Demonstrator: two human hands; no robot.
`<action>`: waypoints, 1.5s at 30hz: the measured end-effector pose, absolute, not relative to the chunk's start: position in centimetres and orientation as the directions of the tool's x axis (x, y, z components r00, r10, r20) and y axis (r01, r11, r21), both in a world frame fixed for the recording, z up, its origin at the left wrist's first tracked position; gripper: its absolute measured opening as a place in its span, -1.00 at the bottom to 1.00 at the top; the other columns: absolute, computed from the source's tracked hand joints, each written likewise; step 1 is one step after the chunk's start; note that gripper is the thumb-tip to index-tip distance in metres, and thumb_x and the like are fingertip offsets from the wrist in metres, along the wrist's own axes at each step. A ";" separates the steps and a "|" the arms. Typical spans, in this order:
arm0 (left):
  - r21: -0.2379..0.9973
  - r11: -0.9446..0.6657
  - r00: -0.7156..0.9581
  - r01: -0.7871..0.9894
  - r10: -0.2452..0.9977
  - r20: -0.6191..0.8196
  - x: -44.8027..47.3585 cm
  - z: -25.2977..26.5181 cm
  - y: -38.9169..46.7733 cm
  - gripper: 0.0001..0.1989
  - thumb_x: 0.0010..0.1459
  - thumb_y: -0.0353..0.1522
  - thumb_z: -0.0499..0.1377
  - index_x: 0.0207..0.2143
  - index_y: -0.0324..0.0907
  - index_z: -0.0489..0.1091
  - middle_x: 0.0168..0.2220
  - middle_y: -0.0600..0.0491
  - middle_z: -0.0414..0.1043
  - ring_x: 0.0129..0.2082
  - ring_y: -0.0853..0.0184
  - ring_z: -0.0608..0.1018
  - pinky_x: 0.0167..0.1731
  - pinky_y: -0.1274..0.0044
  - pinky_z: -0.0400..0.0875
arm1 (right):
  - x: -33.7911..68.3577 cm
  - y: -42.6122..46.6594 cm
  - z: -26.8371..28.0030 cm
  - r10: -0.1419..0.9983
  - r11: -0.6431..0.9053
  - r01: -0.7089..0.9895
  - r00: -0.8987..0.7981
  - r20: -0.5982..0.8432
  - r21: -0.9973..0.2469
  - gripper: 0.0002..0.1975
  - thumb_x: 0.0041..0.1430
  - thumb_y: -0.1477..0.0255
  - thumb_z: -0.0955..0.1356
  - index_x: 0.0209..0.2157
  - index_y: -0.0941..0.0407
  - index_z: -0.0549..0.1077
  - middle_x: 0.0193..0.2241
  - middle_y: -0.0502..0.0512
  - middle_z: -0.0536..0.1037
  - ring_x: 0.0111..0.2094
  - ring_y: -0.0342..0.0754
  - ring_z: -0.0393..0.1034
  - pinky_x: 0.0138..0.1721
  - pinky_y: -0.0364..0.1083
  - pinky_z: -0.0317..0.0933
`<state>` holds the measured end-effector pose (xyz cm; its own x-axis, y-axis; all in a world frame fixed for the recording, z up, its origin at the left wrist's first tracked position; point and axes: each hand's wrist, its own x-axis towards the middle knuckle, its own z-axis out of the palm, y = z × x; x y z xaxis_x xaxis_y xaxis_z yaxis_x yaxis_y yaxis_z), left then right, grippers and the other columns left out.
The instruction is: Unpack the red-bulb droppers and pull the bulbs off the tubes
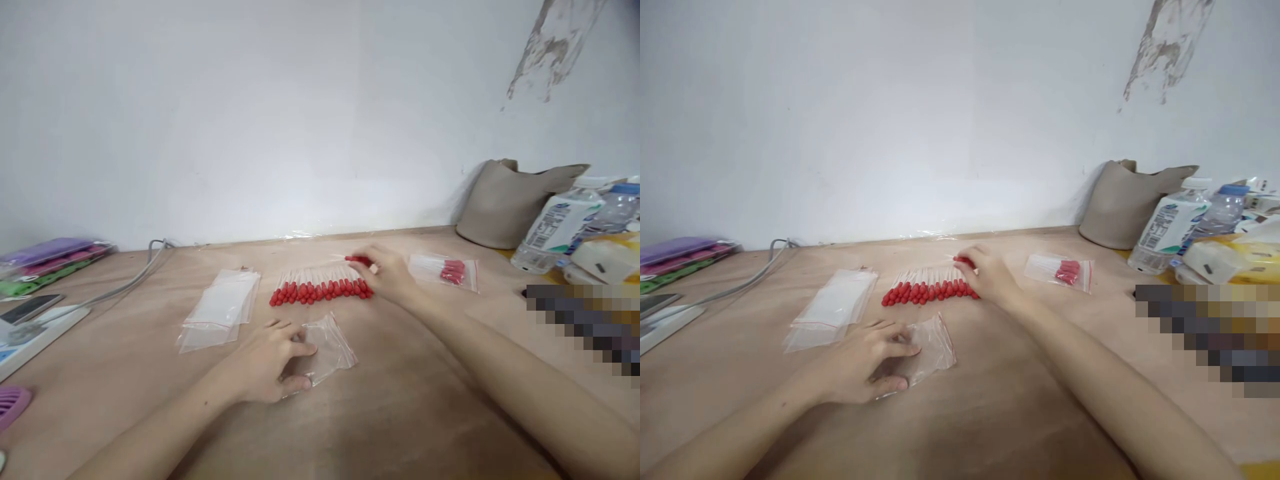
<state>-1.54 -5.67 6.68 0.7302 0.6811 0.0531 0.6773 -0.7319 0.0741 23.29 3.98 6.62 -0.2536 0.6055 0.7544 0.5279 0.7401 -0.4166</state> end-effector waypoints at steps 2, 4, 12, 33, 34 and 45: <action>0.095 -0.714 0.704 0.693 0.699 0.126 -1.2 6.3 -5.8 -0.70 0.10 -0.14 0.07 -0.26 -0.11 0.45 -0.34 -0.01 0.34 -0.34 0.25 0.42 -0.29 0.38 0.32 | 21.1 4.7 5.5 0.557 0.756 0.595 -0.368 0.744 -0.272 -0.86 0.17 0.47 0.24 -0.29 0.19 0.40 -0.32 0.16 0.45 -0.29 -0.08 0.34 -0.21 -0.08 0.24; 0.161 -0.732 0.690 0.663 0.680 0.249 -0.9 5.3 -5.5 -0.73 0.18 -0.24 0.00 -0.31 -0.16 0.44 -0.34 -0.01 0.33 -0.34 0.30 0.41 -0.28 0.44 0.32 | 19.6 5.4 4.6 0.546 0.746 0.654 -0.489 0.680 -0.129 -0.83 0.21 0.49 0.19 -0.27 0.20 0.38 -0.30 0.19 0.43 -0.27 -0.07 0.33 -0.22 -0.09 0.23; 0.348 -0.809 0.766 0.473 0.573 0.290 -0.5 2.3 -4.2 -0.69 0.21 -0.34 -0.02 0.00 -0.11 0.27 0.07 -0.02 0.23 0.07 0.27 0.28 0.06 0.39 0.20 | 17.3 6.7 3.1 0.517 0.773 0.634 -0.612 0.599 -0.020 -0.84 0.20 0.53 0.19 -0.26 0.21 0.37 -0.28 0.23 0.43 -0.24 -0.02 0.32 -0.21 -0.06 0.21; 0.265 -0.799 0.819 0.540 0.571 0.055 -0.6 3.3 -4.7 -0.59 0.28 -0.30 -0.17 0.18 -0.02 0.00 0.24 0.10 -0.09 0.23 0.27 -0.01 0.18 0.30 -0.06 | 19.0 6.6 2.4 0.470 0.800 0.599 -0.666 0.579 0.040 -0.64 0.16 0.62 0.16 -0.01 0.18 0.30 -0.12 0.20 0.45 -0.14 0.01 0.25 -0.11 0.02 0.18; 0.261 -0.798 0.818 0.543 0.573 0.051 -0.6 3.3 -4.7 -0.58 0.28 -0.30 -0.17 0.18 -0.02 -0.01 0.24 0.10 -0.09 0.23 0.27 -0.01 0.19 0.30 -0.07 | 19.0 6.5 2.6 0.483 0.801 0.598 -0.671 0.562 0.026 -0.64 0.17 0.57 0.18 0.02 0.17 0.27 -0.13 0.20 0.45 -0.14 0.03 0.25 -0.12 0.03 0.17; 0.290 -0.731 0.754 0.617 0.655 0.047 -0.8 2.9 -4.9 -0.40 0.20 -0.14 -0.06 0.22 -0.14 -0.16 0.25 -0.07 -0.16 0.22 0.17 0.01 0.15 0.26 0.03 | 21.9 -1.2 2.9 0.537 0.843 0.382 -0.589 0.604 -0.378 -0.82 0.14 0.34 0.27 -0.32 0.13 0.44 -0.36 0.13 0.45 -0.27 -0.06 0.28 -0.21 -0.06 0.19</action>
<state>-0.82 -4.86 2.86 0.7540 0.6552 0.0471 0.6173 -0.7312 0.2903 21.91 -1.18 2.87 -0.5891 0.5374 0.6035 0.3820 0.8433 -0.3780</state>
